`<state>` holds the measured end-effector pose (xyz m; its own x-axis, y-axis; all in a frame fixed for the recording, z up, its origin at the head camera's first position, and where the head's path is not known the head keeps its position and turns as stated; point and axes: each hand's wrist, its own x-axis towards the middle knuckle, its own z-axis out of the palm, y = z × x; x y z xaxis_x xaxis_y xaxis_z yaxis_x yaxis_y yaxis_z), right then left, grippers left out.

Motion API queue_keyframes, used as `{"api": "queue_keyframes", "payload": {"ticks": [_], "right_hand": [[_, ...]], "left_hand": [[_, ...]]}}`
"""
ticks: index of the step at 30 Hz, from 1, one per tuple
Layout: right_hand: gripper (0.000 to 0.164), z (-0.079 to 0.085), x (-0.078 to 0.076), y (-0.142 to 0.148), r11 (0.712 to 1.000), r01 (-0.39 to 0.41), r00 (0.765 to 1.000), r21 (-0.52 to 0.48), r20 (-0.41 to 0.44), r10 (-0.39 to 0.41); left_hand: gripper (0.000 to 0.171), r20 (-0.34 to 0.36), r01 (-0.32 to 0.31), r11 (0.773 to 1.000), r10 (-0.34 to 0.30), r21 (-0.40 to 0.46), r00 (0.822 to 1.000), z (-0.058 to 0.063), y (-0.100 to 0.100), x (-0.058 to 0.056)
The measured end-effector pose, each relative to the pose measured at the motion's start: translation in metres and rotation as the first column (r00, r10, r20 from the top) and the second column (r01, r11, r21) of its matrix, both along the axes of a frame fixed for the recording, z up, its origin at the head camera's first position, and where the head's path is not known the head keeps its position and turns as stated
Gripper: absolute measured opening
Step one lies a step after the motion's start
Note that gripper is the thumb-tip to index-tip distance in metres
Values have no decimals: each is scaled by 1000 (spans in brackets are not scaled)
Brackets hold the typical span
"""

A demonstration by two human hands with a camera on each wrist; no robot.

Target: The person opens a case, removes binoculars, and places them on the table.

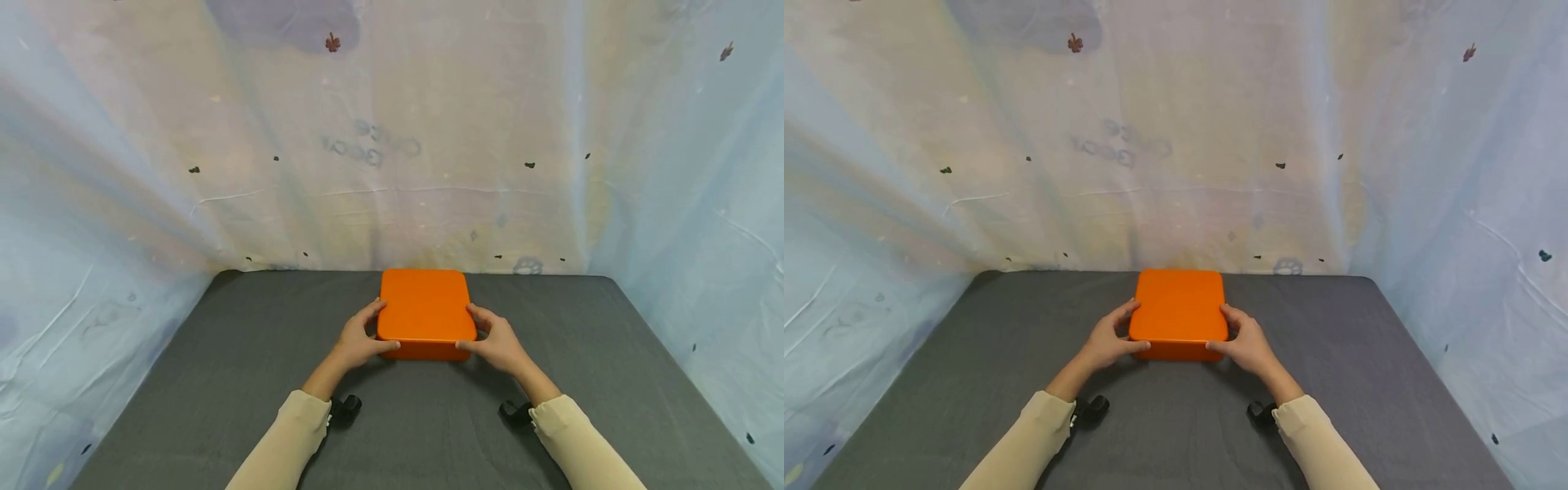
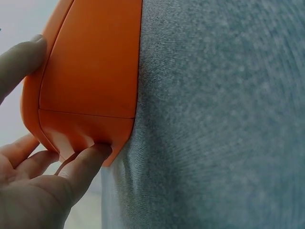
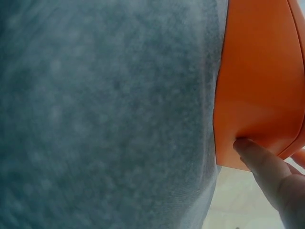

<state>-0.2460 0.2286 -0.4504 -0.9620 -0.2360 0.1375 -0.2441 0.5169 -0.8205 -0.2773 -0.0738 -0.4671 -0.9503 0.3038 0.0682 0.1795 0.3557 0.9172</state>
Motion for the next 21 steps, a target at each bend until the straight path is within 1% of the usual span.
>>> {"api": "queue_keyframes", "payload": {"ticks": [7,12,17,21], "right_hand": [[85,-1,1,-1,999,3,1000,44,-16,-2],[84,-1,2,-1,999,2,1000,47,-15,-1],[82,0,2,1,1000,-15,1000,14,14,15],[80,2,0,1,999,-32,999,-33,29,33]], "left_hand": [[87,3,-1,1000,1,9,1000,1,1,2],[88,7,5,1000,-5,16,1000,-2,0,3],[91,18,14,1000,-14,16,1000,-2,0,3],[90,-5,22,999,-21,27,1000,-1,0,2]]}}
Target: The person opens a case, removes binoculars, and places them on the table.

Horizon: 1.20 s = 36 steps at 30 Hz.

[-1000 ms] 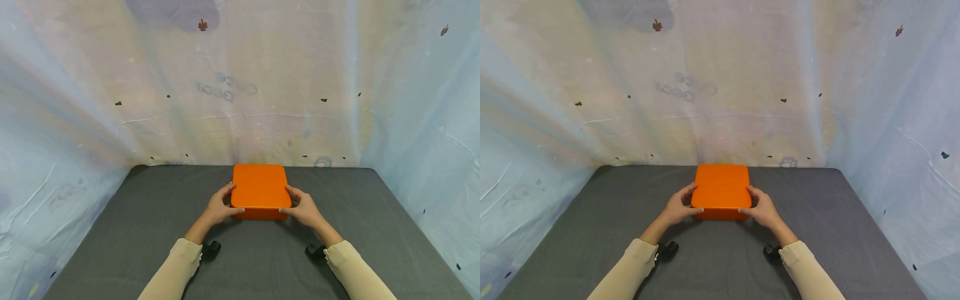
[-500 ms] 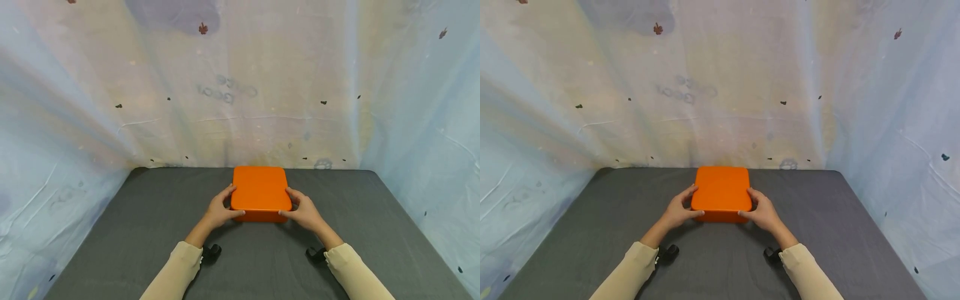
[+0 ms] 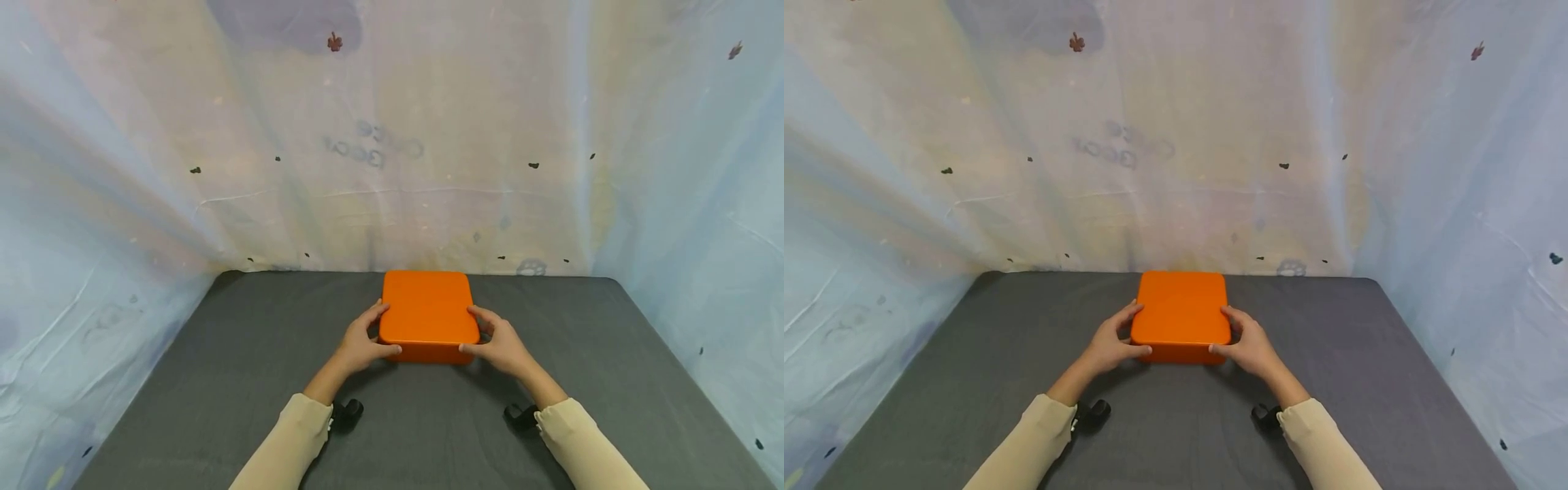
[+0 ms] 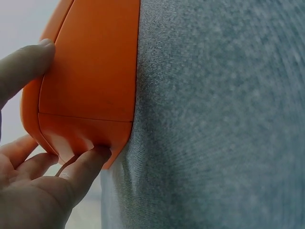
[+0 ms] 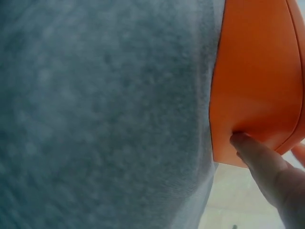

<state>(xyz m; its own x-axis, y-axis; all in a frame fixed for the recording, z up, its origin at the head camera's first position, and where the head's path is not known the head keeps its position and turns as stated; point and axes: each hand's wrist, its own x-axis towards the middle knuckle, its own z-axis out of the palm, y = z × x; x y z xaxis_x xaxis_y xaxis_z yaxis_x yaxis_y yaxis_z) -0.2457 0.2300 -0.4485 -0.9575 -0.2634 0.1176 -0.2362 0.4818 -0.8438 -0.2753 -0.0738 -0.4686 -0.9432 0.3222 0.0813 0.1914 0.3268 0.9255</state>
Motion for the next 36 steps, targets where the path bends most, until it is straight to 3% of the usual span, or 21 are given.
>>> {"api": "queue_keyframes", "payload": {"ticks": [9,13,19,20,36], "right_hand": [[76,2,0,-3,998,0,1000,65,-24,1],[73,1,-1,-1,998,8,999,62,-41,-5],[77,-2,-2,0,999,8,1000,31,-14,-7],[77,-3,-2,-1,1000,8,1000,26,-10,-7],[75,1,-2,-1,999,-8,1000,37,-24,9]], "left_hand": [[89,6,11,1000,-11,10,1000,4,1,-1],[88,7,6,1000,-6,-3,1000,13,2,3],[88,9,-9,1000,10,-9,1000,9,3,3],[89,12,-14,1000,14,-15,1000,4,2,0],[89,19,-10,999,11,-46,1000,5,3,0]]}}
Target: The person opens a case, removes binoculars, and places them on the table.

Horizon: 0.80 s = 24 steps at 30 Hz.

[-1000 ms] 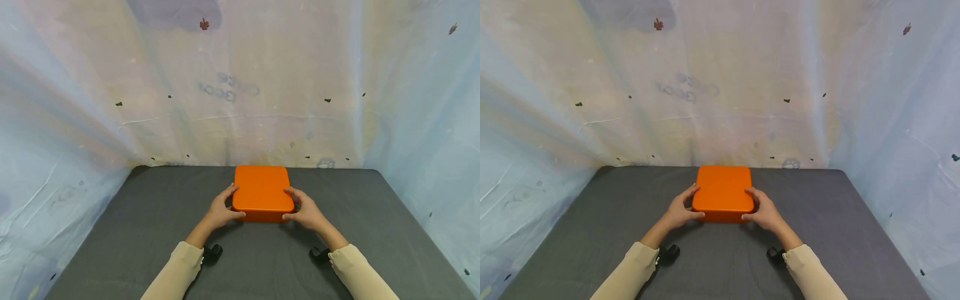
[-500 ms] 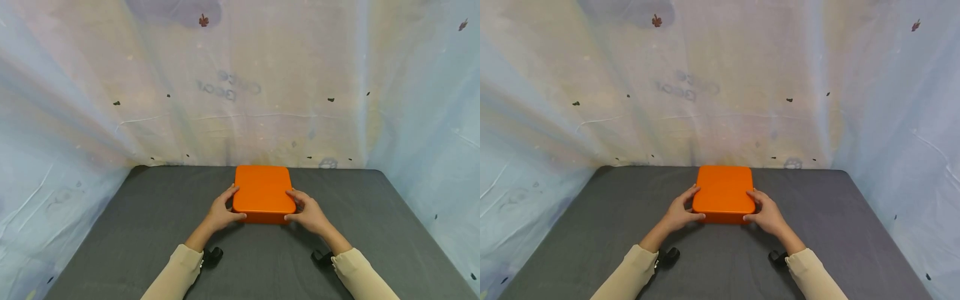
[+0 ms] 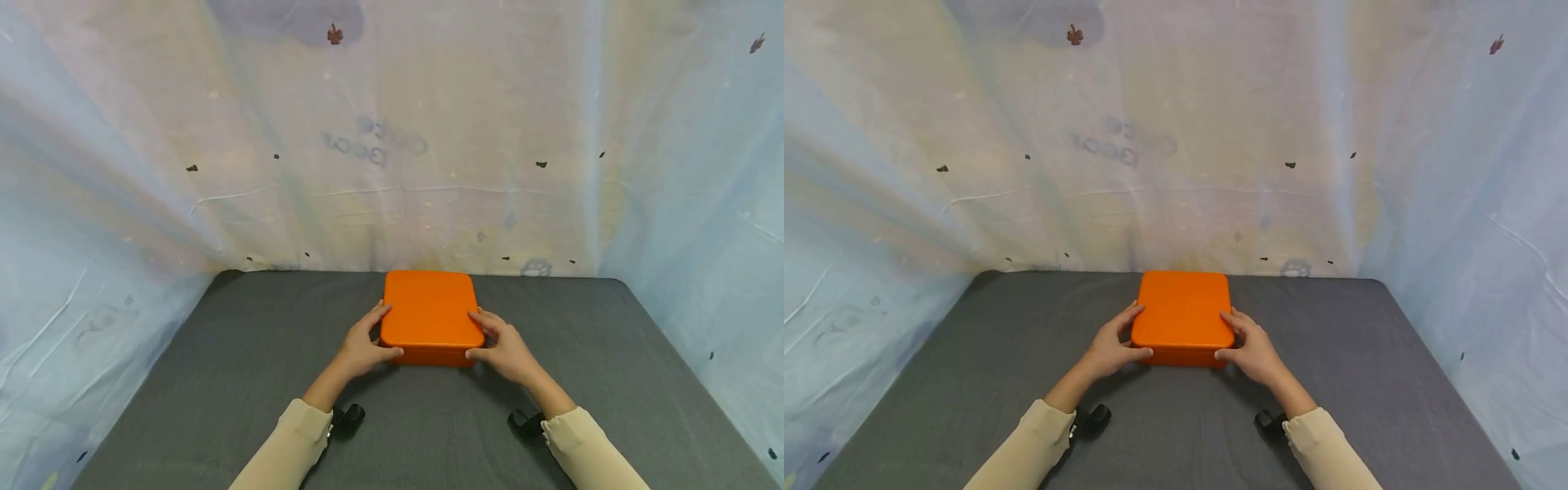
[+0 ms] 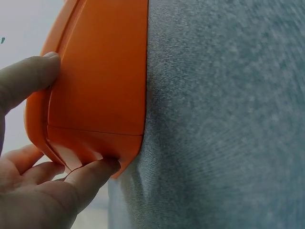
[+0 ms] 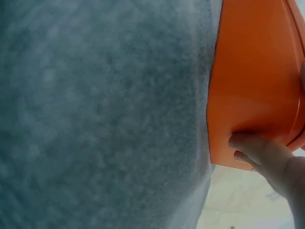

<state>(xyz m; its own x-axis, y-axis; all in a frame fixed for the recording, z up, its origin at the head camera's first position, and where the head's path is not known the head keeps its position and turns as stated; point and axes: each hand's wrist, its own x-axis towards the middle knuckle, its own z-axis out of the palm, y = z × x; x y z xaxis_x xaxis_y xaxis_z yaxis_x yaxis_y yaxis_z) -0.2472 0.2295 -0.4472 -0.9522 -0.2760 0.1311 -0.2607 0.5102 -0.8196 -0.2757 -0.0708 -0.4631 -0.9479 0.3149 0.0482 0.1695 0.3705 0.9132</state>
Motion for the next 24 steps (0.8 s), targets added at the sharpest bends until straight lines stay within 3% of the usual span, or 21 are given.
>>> {"api": "queue_keyframes", "payload": {"ticks": [24], "right_hand": [[73,1,2,-4,1000,20,999,2,-31,-20]], "left_hand": [[87,-16,3,999,-2,33,1000,3,1,1]]}}
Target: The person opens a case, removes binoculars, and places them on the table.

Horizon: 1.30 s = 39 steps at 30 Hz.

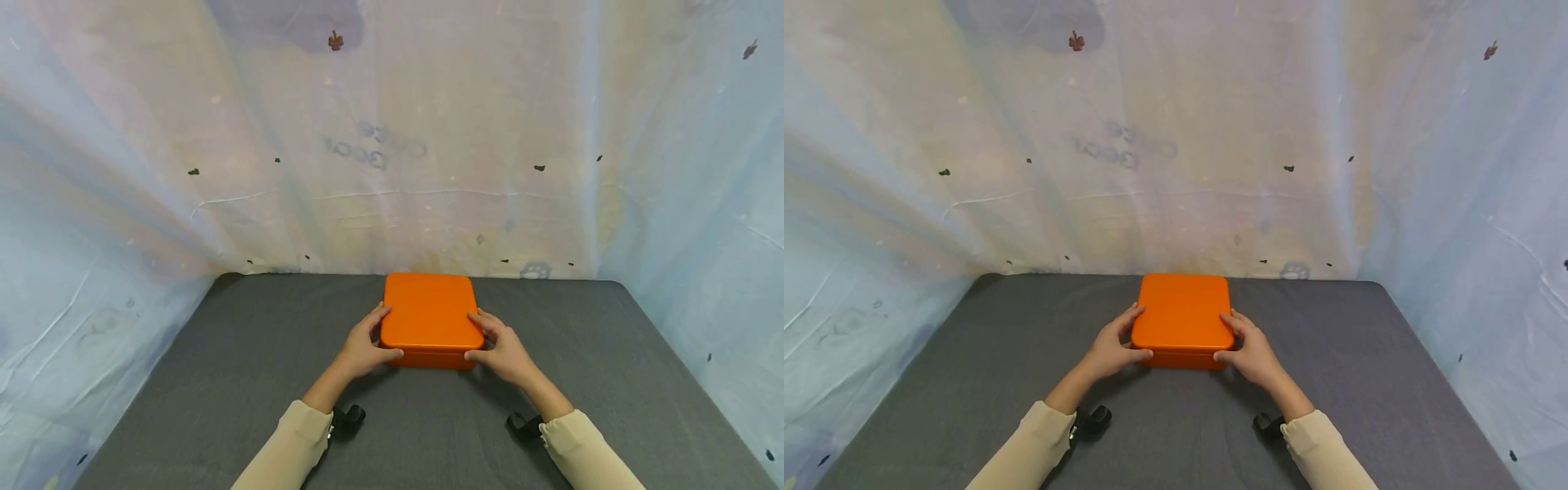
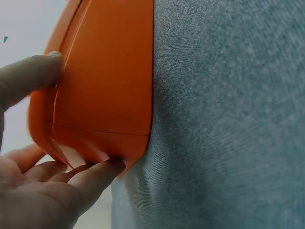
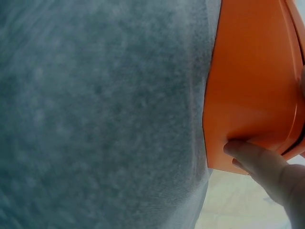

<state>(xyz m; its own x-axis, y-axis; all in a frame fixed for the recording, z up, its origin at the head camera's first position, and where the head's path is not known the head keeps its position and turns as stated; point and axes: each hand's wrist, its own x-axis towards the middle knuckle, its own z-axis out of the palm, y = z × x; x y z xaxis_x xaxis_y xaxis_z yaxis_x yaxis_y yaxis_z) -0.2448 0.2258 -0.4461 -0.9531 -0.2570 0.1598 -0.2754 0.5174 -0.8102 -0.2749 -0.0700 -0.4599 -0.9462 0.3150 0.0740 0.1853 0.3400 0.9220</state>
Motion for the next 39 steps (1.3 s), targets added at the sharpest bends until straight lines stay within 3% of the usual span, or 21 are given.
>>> {"api": "queue_keyframes", "payload": {"ticks": [9,18,28,39], "right_hand": [[75,4,-3,2,1000,8,1000,21,-12,-8],[74,2,-4,4,1000,17,999,18,-45,-16],[74,5,-2,4,999,28,998,21,-64,-26],[72,11,-1,5,1000,5,996,15,-91,-4]], "left_hand": [[86,-32,-4,1000,5,6,999,12,0,-3],[86,-60,-15,999,12,-50,998,12,-1,-3],[83,-39,26,999,-25,21,999,10,-4,-4],[82,-60,5,1000,-5,0,998,13,-7,-3]]}}
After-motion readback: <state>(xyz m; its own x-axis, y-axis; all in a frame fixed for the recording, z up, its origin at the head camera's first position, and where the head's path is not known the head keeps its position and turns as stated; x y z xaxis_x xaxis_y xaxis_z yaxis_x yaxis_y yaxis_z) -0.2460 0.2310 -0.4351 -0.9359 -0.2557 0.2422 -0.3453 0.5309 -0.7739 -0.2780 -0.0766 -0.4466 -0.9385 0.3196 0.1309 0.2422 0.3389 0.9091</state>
